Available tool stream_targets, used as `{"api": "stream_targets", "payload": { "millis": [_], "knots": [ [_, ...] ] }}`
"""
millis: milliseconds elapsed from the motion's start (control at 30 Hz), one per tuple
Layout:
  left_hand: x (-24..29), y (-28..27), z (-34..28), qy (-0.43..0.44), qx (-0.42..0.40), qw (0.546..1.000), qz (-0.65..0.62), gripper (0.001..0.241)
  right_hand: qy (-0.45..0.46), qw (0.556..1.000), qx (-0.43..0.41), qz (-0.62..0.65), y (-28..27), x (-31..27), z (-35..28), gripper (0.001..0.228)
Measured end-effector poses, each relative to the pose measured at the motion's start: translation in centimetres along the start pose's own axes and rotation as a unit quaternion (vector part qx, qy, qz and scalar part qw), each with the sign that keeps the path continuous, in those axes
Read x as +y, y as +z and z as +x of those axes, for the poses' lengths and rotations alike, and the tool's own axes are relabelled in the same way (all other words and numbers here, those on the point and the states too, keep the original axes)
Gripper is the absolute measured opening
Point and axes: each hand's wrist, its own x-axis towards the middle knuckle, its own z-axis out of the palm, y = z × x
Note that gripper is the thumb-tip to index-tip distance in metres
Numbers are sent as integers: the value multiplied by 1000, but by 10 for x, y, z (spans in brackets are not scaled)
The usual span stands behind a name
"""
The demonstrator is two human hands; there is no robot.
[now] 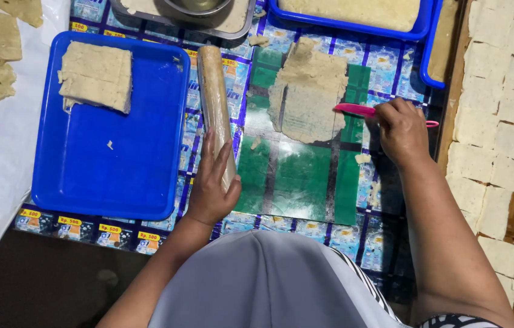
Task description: Rolling out pieces of dough with a rolling pin and trimming them into squares using a spatula.
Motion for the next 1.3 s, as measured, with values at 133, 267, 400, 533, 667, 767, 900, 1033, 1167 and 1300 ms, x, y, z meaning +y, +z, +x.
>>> {"api": "stream_targets", "payload": {
  "millis": [133, 267, 400, 533, 667, 767, 900, 1033, 1167, 1300],
  "knots": [
    [2, -1, 0, 0, -2, 1000, 1, 74, -1, 1000, -9, 1, -1, 0, 2, 11],
    [3, 0, 0, -8, -5, 1000, 0, 74, 0, 1000, -19, 16, 1, 0, 5, 11],
    [4, -1, 1, -16, -15, 1000, -1, 75, 9, 998, -8, 64, 1, 5, 5, 21],
    [4, -1, 1, -13, -10, 1000, 6, 75, 4, 999, -5, 40, -9, 6, 2, 19],
    [3, 0, 1, -15, -11, 1000, 7, 75, -29, 999, -24, 32, -27, -8, -3, 19],
    [4, 0, 2, -11, -10, 1000, 6, 75, -44, 998, -46, 29, -38, -18, -14, 16],
    [1, 1, 1, -5, -4, 1000, 9, 75, -45, 997, -50, 23, -44, -26, -26, 12],
    [2, 1, 1, -5, -4, 1000, 9, 75, -48, 997, -56, 20, -39, -19, -34, 11],
    [1, 2, 0, -4, -1, 1000, 4, 74, -39, 997, -59, 18, -30, -19, -38, 10],
    [3, 1, 1, -1, 2, 1000, 3, 74, -29, 996, -68, 44, -30, -29, -33, 12]
  ]
}}
